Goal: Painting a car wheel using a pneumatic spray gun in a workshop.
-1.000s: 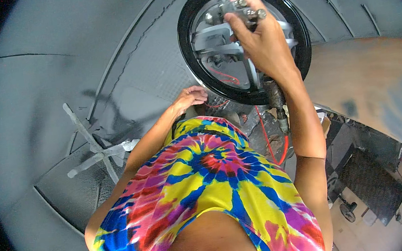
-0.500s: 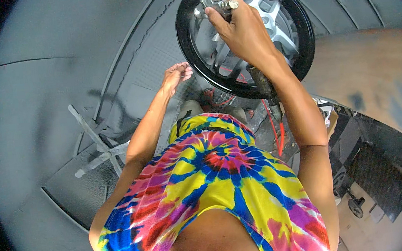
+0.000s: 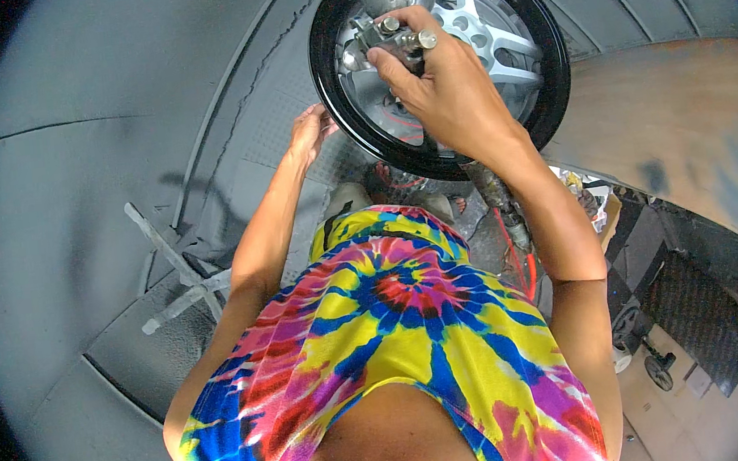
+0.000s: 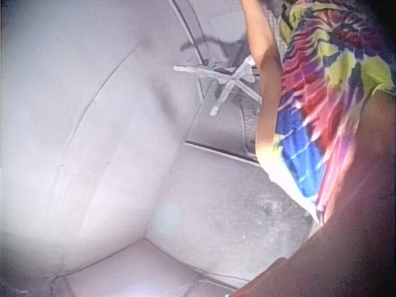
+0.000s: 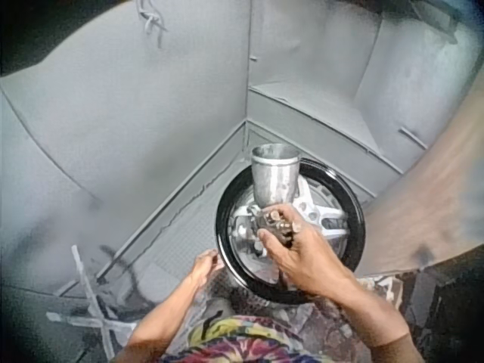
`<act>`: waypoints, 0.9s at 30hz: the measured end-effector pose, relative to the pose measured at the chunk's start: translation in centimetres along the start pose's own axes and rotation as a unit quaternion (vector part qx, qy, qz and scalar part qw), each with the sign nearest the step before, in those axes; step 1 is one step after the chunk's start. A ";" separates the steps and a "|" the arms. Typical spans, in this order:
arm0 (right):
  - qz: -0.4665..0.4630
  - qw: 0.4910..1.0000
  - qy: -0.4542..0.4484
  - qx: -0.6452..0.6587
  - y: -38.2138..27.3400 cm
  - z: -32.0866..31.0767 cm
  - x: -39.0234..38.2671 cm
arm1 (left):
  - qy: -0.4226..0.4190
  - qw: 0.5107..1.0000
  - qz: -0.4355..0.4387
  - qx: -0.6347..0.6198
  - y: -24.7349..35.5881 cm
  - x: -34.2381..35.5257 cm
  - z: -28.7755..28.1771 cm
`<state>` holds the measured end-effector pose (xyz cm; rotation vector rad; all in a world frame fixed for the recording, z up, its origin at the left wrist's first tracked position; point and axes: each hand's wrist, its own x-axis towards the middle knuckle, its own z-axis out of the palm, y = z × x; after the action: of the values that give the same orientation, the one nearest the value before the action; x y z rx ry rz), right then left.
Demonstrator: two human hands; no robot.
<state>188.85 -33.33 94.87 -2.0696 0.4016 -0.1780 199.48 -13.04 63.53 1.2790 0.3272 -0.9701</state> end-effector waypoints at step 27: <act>0.077 0.993 0.061 0.069 -2.1 -2.4 -4.1 | -0.057 0.985 -0.084 0.137 -3.2 -3.8 -1.1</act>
<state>184.78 -32.89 98.09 -1.8882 0.6042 -0.2344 195.18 -10.39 63.77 1.4528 0.2199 -1.2611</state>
